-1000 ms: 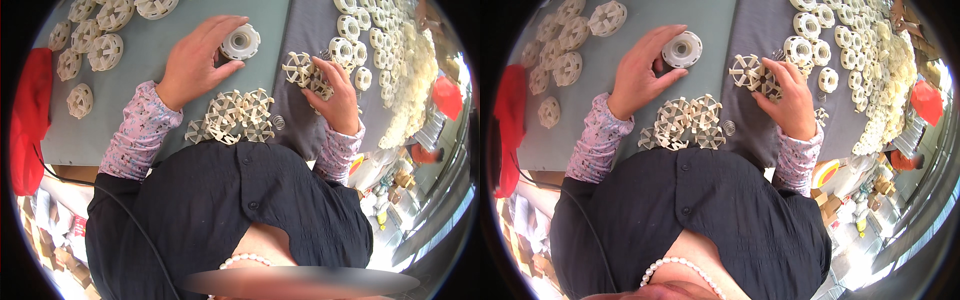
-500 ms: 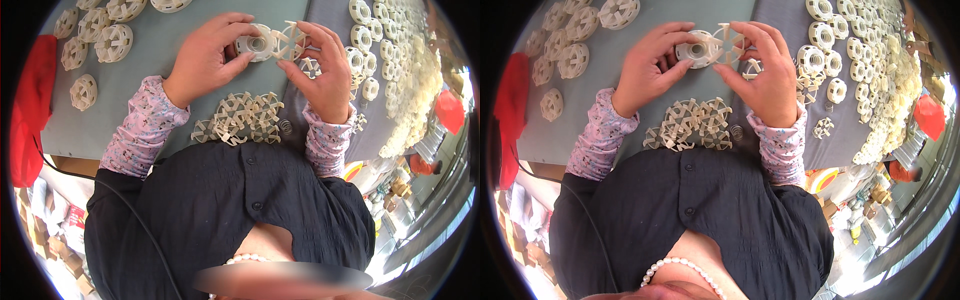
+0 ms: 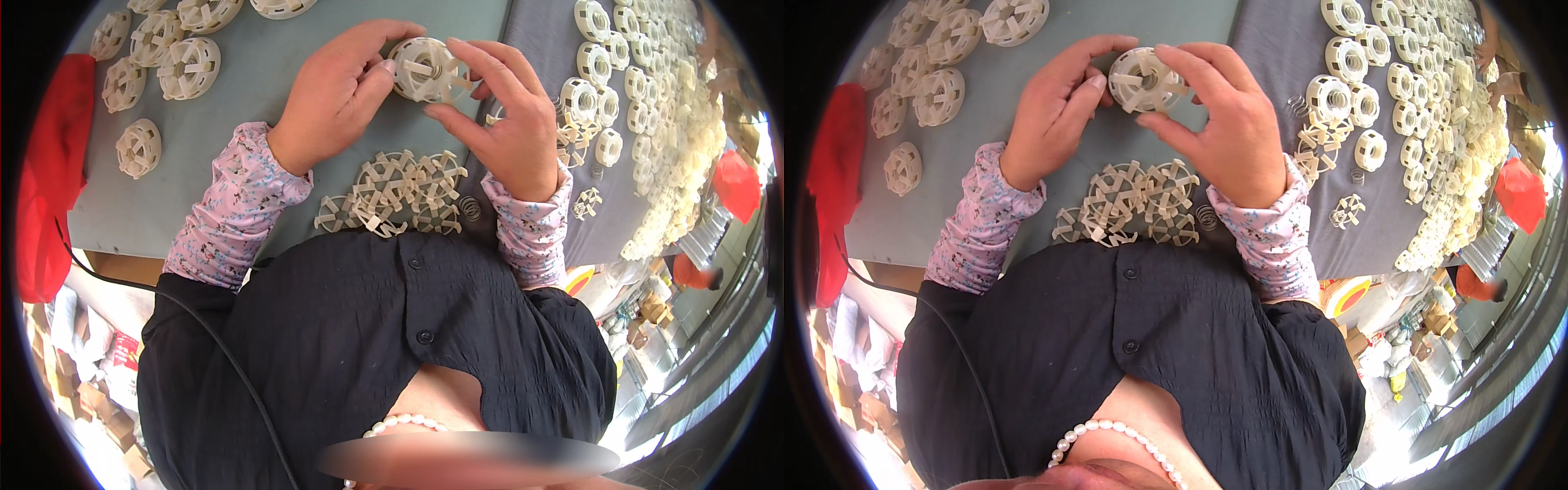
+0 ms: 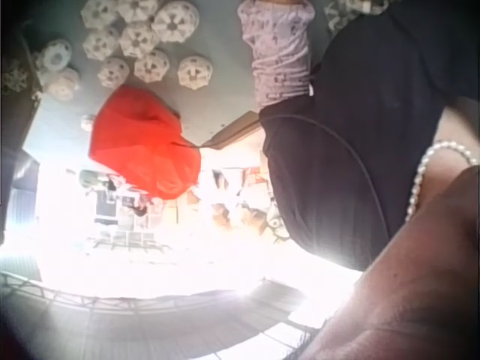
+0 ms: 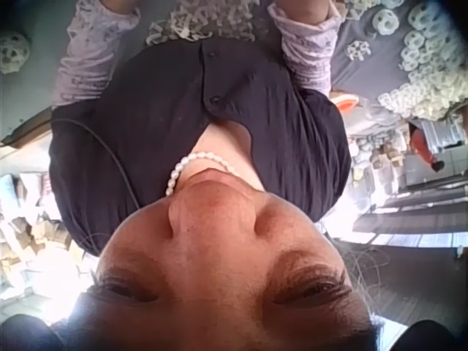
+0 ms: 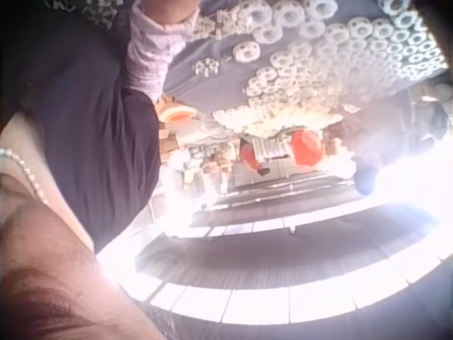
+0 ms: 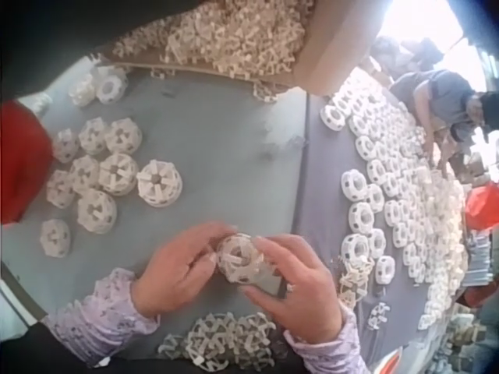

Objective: The person assembles small plastic gear parts and springs by hand on a workspace.

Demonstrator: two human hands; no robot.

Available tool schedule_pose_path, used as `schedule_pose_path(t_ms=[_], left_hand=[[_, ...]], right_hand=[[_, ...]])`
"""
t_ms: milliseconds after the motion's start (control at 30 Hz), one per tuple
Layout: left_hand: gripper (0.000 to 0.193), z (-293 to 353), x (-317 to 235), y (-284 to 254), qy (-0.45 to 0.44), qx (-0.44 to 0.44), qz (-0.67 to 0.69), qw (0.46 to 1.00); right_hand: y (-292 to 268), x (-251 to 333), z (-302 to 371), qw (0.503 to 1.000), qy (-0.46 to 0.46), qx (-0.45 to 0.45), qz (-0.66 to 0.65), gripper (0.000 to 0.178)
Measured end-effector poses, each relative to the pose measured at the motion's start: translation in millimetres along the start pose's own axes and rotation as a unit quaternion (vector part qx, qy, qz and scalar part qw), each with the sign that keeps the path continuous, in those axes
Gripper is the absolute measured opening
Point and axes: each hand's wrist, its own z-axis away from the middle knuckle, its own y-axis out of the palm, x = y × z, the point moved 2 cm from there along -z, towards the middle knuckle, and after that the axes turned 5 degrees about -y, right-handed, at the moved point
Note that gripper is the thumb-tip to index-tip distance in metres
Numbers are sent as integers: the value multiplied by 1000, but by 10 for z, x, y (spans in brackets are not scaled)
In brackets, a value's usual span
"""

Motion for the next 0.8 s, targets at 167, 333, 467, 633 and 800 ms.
schedule_pose_path(t_ms=[167, 333, 467, 633, 800], left_hand=[[44, -11, -169, -9, -28, 31, -56, 998], [53, -35, -114, 53, 22, 37, -26, 999], [52, -29, -198, 12, 51, 69, -87, 993], [47, 83, -151, -528, 66, -14, -244, 967], [44, 58, -377, -557, 112, -202, -396, 889]], right_hand=[[150, -92, -9, 999, -16, -10, 41, 61], [271, -24, 89, 990, -29, -33, 135, 64], [257, -17, 181, 991, -21, -32, 127, 72], [-443, -566, 648, 917, 71, -199, 338, 61], [-701, -817, 781, 902, 161, -120, 382, 58]])
